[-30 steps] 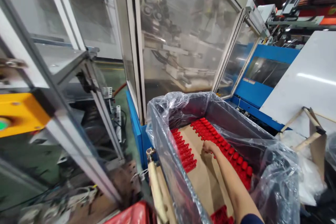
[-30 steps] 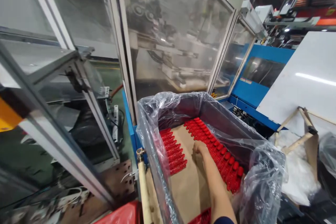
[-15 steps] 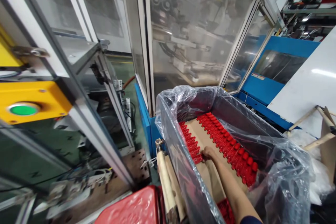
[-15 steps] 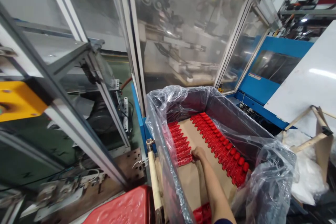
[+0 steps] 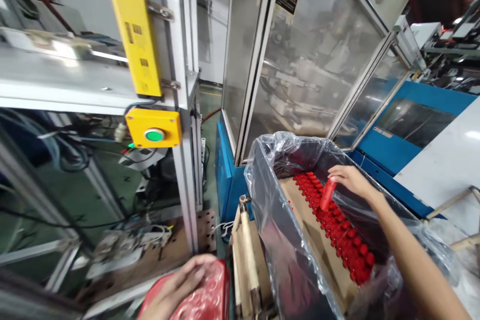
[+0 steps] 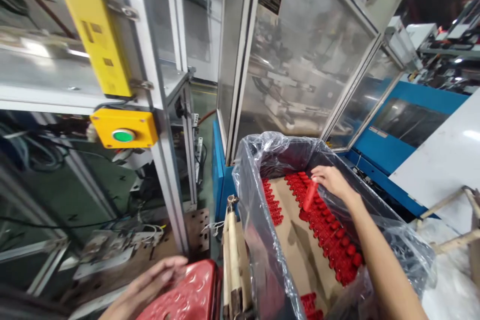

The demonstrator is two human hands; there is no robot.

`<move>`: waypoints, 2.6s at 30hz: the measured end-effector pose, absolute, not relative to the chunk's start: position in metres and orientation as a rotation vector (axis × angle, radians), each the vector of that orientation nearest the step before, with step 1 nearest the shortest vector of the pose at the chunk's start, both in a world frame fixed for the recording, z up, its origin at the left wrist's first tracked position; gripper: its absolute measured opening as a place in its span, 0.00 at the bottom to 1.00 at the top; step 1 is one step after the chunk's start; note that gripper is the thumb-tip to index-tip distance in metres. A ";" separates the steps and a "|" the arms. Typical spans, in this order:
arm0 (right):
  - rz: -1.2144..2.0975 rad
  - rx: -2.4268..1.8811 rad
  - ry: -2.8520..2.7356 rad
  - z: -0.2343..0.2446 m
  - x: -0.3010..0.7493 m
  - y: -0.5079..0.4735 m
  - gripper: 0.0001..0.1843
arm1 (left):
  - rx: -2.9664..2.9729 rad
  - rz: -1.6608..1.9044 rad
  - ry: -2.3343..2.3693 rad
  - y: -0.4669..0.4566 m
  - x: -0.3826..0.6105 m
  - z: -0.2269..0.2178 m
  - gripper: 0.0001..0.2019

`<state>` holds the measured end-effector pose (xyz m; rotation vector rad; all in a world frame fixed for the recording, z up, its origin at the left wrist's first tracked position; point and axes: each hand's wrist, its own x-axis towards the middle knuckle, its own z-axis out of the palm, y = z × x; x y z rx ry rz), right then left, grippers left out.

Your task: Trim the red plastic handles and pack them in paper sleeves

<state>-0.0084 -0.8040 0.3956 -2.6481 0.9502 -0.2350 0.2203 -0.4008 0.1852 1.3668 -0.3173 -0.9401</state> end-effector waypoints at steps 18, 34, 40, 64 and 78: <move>-0.902 -2.485 0.144 0.440 0.002 -0.613 0.13 | 0.679 -1.255 -0.875 -0.466 0.160 0.309 0.31; -0.491 -2.153 -0.015 0.441 0.072 -0.576 0.18 | 0.343 -1.358 -0.721 -0.411 0.177 0.280 0.27; -0.273 -1.918 -0.084 0.427 0.117 -0.562 0.25 | 0.141 -1.364 -0.594 -0.377 0.173 0.274 0.27; -0.434 -2.557 -0.530 0.338 0.201 -0.412 0.17 | 0.467 -0.184 -0.158 -0.265 0.237 0.277 0.30; -1.077 -2.695 0.330 0.464 0.430 -0.371 0.24 | 0.920 -0.721 -0.567 -0.116 0.406 0.236 0.24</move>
